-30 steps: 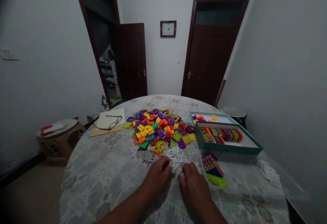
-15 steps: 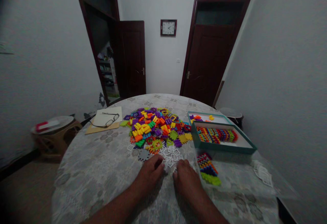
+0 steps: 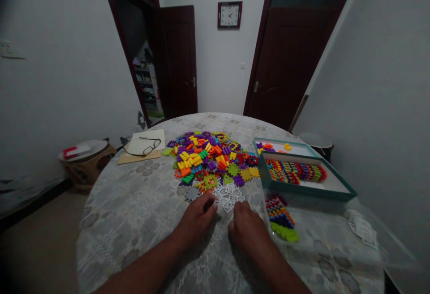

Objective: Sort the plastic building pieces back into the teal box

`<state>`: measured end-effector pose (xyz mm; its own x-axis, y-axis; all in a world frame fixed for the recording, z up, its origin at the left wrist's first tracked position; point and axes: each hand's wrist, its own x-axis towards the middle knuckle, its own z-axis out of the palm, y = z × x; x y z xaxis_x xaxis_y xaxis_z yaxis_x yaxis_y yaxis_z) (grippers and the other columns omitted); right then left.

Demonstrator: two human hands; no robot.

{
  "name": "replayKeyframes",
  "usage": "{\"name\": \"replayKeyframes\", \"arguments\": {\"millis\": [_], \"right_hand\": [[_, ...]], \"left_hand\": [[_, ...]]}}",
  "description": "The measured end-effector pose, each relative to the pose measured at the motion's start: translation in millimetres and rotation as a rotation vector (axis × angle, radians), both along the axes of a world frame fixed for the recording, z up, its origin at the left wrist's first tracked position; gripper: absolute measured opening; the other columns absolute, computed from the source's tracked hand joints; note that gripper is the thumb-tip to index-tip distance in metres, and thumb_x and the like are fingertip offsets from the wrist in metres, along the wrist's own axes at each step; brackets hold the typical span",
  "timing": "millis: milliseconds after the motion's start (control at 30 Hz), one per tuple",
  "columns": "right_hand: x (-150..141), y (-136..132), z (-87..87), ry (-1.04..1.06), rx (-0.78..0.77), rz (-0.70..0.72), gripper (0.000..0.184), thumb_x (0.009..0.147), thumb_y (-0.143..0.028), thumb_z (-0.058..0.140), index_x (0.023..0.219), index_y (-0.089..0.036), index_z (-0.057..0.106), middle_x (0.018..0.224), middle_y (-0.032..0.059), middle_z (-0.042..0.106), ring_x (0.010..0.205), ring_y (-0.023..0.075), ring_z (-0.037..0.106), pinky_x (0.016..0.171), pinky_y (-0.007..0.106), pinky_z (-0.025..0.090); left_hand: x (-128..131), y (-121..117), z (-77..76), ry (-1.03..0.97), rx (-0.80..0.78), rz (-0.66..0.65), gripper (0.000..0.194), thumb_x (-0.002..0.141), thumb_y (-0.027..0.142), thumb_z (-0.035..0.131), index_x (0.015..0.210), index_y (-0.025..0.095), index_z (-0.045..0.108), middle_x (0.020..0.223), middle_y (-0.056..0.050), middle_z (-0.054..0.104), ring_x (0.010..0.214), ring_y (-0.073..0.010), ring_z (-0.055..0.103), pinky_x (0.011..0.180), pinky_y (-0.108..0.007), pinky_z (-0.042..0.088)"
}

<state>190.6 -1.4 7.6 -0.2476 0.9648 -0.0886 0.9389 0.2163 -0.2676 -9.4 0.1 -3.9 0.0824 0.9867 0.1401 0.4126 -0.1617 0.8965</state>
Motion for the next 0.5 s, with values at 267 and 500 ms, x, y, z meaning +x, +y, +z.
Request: {"name": "replayKeyframes", "arguments": {"millis": [267, 500], "right_hand": [[4, -5, -6.0, 0.505, 0.097, 0.126, 0.011, 0.100, -0.016, 0.055, 0.096, -0.023, 0.064, 0.100, 0.0067, 0.071, 0.094, 0.0232, 0.068, 0.083, 0.032, 0.047], [-10, -1, -7.0, 0.881, 0.081, 0.070, 0.015, 0.101, -0.024, 0.060, 0.108, -0.023, 0.073, 0.097, 0.0020, 0.076, 0.089, 0.0197, 0.069, 0.081, 0.030, 0.049]], "left_hand": [[0, -2, 5.7, 0.026, -0.036, -0.017, 0.015, 0.099, 0.035, 0.058, 0.093, 0.022, 0.065, 0.084, -0.002, 0.068, 0.081, -0.0207, 0.064, 0.077, -0.034, 0.045], [-3, -1, 6.8, -0.202, -0.252, -0.121, 0.025, 0.103, 0.046, 0.056, 0.105, 0.022, 0.064, 0.087, -0.006, 0.078, 0.079, -0.0233, 0.075, 0.074, -0.035, 0.058]]}}
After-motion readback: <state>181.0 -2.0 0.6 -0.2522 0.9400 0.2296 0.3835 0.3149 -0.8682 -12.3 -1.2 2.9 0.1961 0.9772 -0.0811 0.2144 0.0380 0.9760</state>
